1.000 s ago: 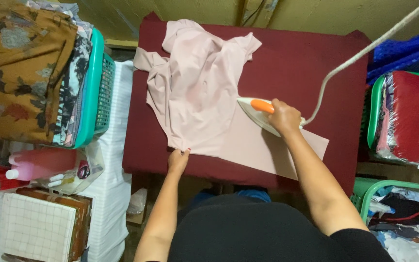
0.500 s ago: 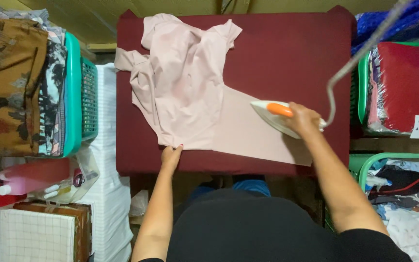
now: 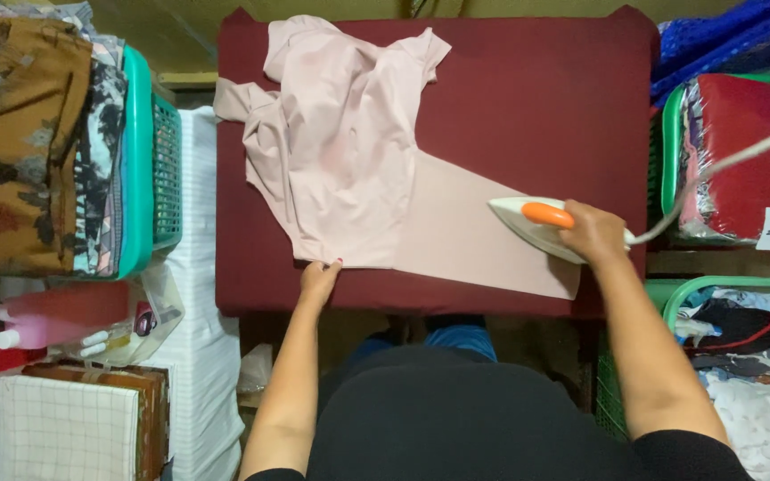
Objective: Ironing a pink t-shirt on an ironing board.
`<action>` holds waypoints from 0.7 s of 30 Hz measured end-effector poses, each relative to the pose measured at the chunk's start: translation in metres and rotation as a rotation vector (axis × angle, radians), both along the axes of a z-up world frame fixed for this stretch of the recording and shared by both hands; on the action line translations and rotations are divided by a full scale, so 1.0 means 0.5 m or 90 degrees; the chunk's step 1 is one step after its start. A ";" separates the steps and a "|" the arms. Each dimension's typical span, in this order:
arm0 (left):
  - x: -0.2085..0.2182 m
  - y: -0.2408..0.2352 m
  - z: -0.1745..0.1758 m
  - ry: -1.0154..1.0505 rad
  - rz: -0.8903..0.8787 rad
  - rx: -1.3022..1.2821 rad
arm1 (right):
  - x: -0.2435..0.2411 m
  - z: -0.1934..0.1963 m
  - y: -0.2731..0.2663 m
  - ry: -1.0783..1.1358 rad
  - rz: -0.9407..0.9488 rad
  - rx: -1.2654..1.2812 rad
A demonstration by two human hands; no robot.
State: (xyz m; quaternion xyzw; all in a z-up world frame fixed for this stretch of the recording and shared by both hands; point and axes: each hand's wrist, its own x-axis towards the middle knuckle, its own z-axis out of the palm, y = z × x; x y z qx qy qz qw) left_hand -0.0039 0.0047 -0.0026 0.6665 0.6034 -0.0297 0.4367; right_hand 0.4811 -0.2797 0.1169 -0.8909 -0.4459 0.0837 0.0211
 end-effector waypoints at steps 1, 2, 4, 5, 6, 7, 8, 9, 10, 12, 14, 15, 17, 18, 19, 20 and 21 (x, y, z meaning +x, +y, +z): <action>0.002 -0.002 0.007 -0.010 0.016 -0.012 | -0.023 0.007 0.035 0.024 0.026 0.001; 0.005 -0.002 0.014 -0.020 0.033 -0.022 | -0.044 0.014 0.072 0.048 0.053 0.003; 0.003 -0.009 0.003 -0.022 0.025 0.001 | -0.077 -0.007 0.133 0.065 0.085 0.010; 0.002 -0.010 -0.002 -0.024 0.014 0.024 | -0.093 -0.018 0.165 0.082 0.113 0.019; 0.004 -0.012 0.002 -0.023 0.018 0.025 | -0.117 -0.006 0.198 0.082 0.117 0.020; 0.006 -0.014 0.005 -0.012 0.023 0.017 | -0.141 0.007 0.229 0.075 0.143 0.058; 0.008 -0.013 0.009 -0.002 0.027 0.010 | -0.164 0.020 0.262 0.067 0.170 0.098; 0.003 -0.013 -0.002 -0.001 0.030 0.012 | -0.182 0.019 0.286 0.068 0.173 0.100; -0.002 -0.013 -0.013 -0.024 0.017 0.033 | -0.200 0.019 0.309 0.081 0.191 0.081; -0.002 -0.013 -0.017 -0.046 0.005 0.057 | -0.234 0.028 0.347 0.095 0.212 0.063; 0.006 -0.014 -0.003 0.001 0.019 0.019 | -0.268 0.047 0.376 0.070 0.236 0.122; 0.005 -0.013 0.002 0.001 0.021 0.019 | -0.275 0.050 0.383 0.072 0.238 0.122; 0.007 -0.015 0.011 -0.007 0.020 0.024 | -0.290 0.054 0.390 0.104 0.211 0.136; 0.006 -0.015 0.011 -0.006 0.019 0.023 | -0.286 0.043 0.390 0.105 0.210 0.135; 0.006 -0.016 0.011 -0.016 0.025 0.022 | -0.283 0.031 0.390 0.088 0.219 0.120; 0.008 -0.015 0.010 -0.027 0.029 0.022 | -0.278 0.020 0.389 0.071 0.226 0.105; 0.007 -0.012 0.015 -0.026 0.026 0.022 | -0.270 0.015 0.384 0.071 0.223 0.105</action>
